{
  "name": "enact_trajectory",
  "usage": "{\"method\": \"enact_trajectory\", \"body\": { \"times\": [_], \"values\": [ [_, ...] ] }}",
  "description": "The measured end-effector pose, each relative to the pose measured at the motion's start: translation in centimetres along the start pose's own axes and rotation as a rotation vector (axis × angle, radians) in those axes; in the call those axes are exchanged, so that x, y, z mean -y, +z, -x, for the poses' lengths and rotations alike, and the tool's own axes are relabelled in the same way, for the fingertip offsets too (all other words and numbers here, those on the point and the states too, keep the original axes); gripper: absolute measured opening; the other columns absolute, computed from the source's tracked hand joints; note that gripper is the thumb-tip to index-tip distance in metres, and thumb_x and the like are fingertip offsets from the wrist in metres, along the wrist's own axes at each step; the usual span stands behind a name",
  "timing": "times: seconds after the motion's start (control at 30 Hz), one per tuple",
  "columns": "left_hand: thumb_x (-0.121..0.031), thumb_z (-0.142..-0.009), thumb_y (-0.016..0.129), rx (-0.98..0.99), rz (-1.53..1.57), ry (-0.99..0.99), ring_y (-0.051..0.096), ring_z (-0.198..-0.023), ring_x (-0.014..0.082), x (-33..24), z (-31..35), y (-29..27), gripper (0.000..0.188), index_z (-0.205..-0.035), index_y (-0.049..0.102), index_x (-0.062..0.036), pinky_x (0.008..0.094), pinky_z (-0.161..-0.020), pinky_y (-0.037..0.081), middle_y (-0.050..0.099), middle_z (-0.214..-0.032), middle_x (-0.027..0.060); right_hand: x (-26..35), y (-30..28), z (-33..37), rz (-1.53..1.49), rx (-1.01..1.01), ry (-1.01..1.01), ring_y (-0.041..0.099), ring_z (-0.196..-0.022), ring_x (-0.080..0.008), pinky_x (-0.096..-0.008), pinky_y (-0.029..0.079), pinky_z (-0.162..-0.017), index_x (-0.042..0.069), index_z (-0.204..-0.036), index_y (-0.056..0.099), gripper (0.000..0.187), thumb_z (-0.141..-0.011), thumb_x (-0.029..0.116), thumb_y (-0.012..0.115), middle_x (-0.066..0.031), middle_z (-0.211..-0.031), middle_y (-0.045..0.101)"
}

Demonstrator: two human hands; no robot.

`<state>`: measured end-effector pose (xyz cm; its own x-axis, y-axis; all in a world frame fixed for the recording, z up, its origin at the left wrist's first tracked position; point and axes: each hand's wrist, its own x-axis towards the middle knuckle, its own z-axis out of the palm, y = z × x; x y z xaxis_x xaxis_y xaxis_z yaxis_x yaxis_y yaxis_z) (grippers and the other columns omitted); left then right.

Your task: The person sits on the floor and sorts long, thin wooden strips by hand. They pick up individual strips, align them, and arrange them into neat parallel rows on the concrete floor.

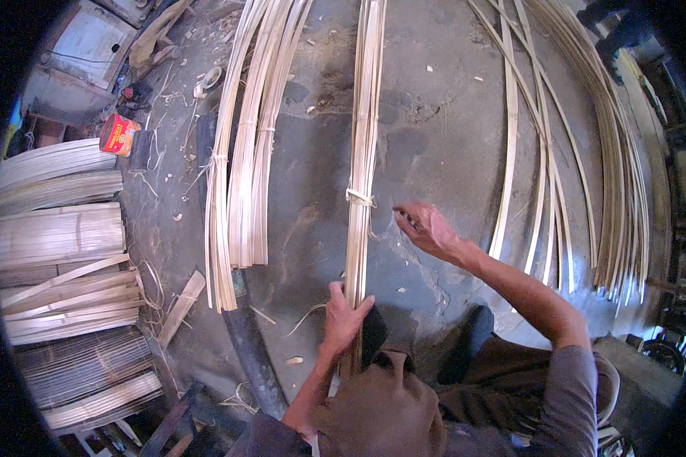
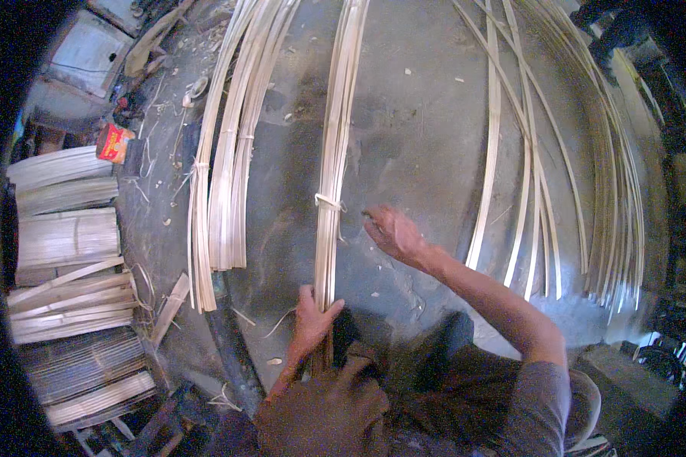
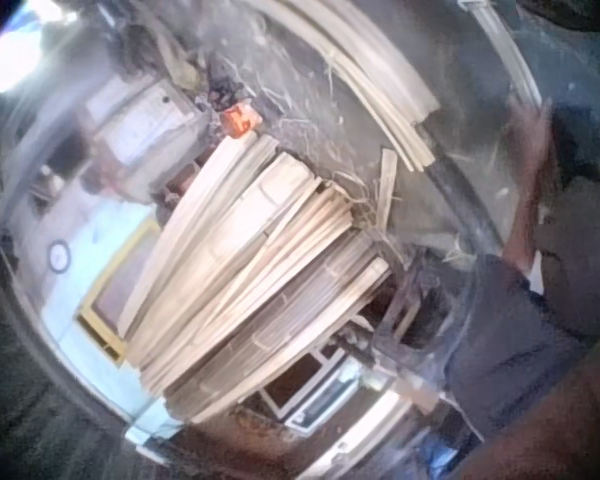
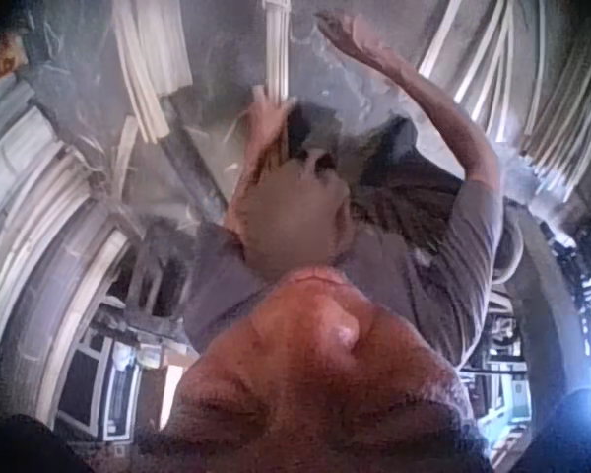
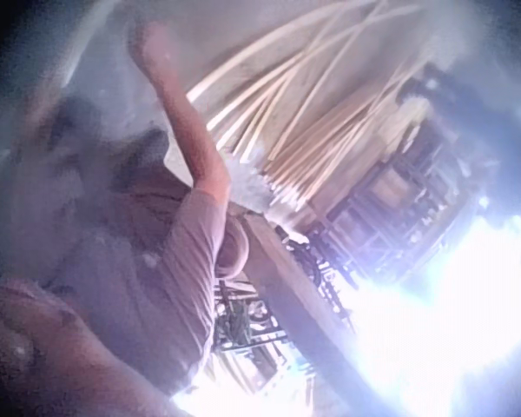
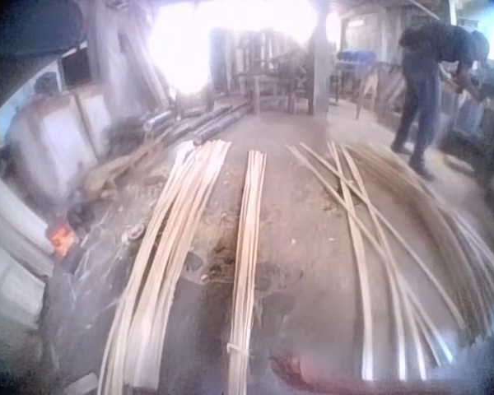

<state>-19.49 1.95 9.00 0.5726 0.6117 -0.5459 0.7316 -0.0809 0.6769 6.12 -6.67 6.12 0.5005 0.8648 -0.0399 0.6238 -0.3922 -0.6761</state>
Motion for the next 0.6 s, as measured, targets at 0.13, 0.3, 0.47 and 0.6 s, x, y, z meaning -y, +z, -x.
{"method": "enact_trajectory", "body": {
  "times": [0.13, 0.3, 0.47, 0.6],
  "values": [
    [-0.030, -0.085, 0.072, -0.106, -0.092, 0.139, 0.055, -0.111, 0.0430, 0.9, 1.0, 1.4, 0.068, -0.133, 0.037, 0.0042, 0.0457, -0.096, 0.043, 0.055, -0.120, 0.0296, 4.0, 0.3, -2.3, -0.111, -0.155, -0.006, 0.064, -0.091, -0.0383, -0.0459, 0.053, -0.074, 0.006, -0.125, 0.054, 0.032, -0.095, 0.016, 0.053, -0.0204, -0.107, 0.060],
    [-0.025, -0.094, 0.058, -0.044, 0.004, 0.206, 0.049, -0.115, 0.0471, 3.3, 2.1, 3.7, 0.058, -0.136, 0.033, 0.0053, 0.0491, -0.096, 0.040, 0.048, -0.125, 0.0340, 5.5, 1.1, -3.7, -0.026, -0.055, -0.097, 0.062, -0.092, -0.0399, -0.0452, 0.053, -0.078, 0.006, -0.125, 0.053, 0.033, -0.092, 0.014, 0.054, -0.0193, -0.112, 0.057],
    [-0.017, -0.093, 0.058, -0.010, 0.020, 0.199, 0.051, -0.112, 0.0467, 4.4, 2.7, 3.4, 0.052, -0.135, 0.035, 0.0039, 0.0485, -0.094, 0.041, 0.051, -0.120, 0.0308, 3.9, 3.4, -2.5, 0.057, -0.071, -0.259, 0.061, -0.089, -0.0352, -0.0423, 0.052, -0.081, 0.005, -0.119, 0.055, 0.032, -0.089, 0.014, 0.058, -0.0169, -0.107, 0.058],
    [-0.015, -0.092, 0.060, -0.035, 0.043, 0.242, 0.055, -0.105, 0.0447, 3.6, 3.6, 2.9, 0.048, -0.132, 0.040, 0.0015, 0.0477, -0.091, 0.044, 0.055, -0.115, 0.0276, 4.2, 3.5, -2.8, -0.096, -0.060, -0.206, 0.059, -0.085, -0.0334, -0.0417, 0.050, -0.079, 0.002, -0.103, 0.058, 0.023, -0.087, 0.017, 0.062, -0.0160, -0.098, 0.059]
  ]
}}
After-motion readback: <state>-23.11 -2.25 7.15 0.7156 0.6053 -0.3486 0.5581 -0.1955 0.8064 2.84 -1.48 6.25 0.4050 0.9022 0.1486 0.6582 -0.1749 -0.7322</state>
